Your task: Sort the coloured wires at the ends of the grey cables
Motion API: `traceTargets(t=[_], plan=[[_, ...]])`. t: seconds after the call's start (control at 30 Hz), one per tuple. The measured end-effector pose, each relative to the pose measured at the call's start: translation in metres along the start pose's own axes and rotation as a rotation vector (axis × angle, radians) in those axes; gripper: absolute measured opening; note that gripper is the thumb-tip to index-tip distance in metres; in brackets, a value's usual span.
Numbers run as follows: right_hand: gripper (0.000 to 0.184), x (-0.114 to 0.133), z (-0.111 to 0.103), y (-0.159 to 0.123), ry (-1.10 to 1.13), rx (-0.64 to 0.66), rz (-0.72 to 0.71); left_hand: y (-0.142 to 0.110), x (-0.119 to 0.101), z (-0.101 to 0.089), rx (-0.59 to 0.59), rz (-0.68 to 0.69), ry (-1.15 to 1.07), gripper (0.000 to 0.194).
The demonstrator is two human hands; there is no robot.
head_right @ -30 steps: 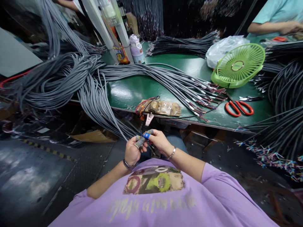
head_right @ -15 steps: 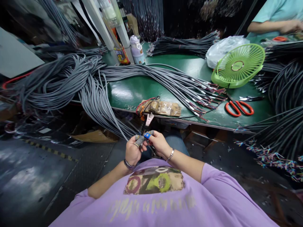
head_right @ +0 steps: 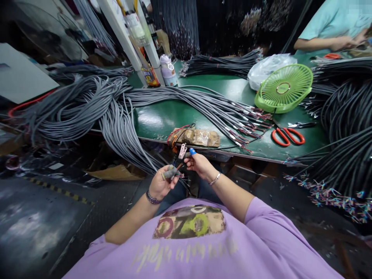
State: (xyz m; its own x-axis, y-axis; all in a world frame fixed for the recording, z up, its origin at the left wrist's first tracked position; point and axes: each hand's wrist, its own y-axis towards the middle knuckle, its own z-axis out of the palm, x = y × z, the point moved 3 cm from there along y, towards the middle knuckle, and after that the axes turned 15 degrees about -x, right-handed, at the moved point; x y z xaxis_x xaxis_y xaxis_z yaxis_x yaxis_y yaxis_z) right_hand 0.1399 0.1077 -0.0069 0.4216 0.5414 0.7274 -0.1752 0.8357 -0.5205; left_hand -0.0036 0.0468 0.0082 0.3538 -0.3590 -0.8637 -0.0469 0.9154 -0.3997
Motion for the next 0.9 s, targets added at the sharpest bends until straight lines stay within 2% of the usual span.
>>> traceTargets(t=[0.1,0.2,0.27,0.4,0.47,0.6,0.67,0.9], plan=[[0.04,0.01,0.01,0.004,0.001,0.102,0.021,0.004,-0.004,0.006,0.046,-0.02,0.008,0.033],[0.041,0.013,0.018,0.005,0.013,0.154,-0.04,0.007,-0.008,0.011,0.068,-0.024,0.006,0.033],[0.042,0.011,0.019,0.006,0.006,0.113,-0.119,0.009,-0.009,0.014,0.076,-0.021,-0.005,0.032],[0.045,0.007,0.015,0.007,-0.023,-0.11,-0.361,0.013,-0.009,0.017,0.083,-0.031,-0.013,0.031],[0.048,0.006,0.016,0.007,-0.025,-0.143,-0.402,0.015,-0.008,0.017,0.076,-0.041,-0.005,0.031],[0.054,0.002,0.027,0.008,0.07,0.024,-0.174,0.017,-0.005,0.016,0.061,-0.055,-0.009,0.032],[0.052,0.002,0.03,0.009,0.141,0.044,-0.077,0.018,-0.004,0.015,0.052,-0.066,-0.01,0.032],[0.047,0.0,0.031,0.013,0.222,-0.012,-0.029,0.02,0.001,0.014,0.035,-0.065,0.02,0.032]])
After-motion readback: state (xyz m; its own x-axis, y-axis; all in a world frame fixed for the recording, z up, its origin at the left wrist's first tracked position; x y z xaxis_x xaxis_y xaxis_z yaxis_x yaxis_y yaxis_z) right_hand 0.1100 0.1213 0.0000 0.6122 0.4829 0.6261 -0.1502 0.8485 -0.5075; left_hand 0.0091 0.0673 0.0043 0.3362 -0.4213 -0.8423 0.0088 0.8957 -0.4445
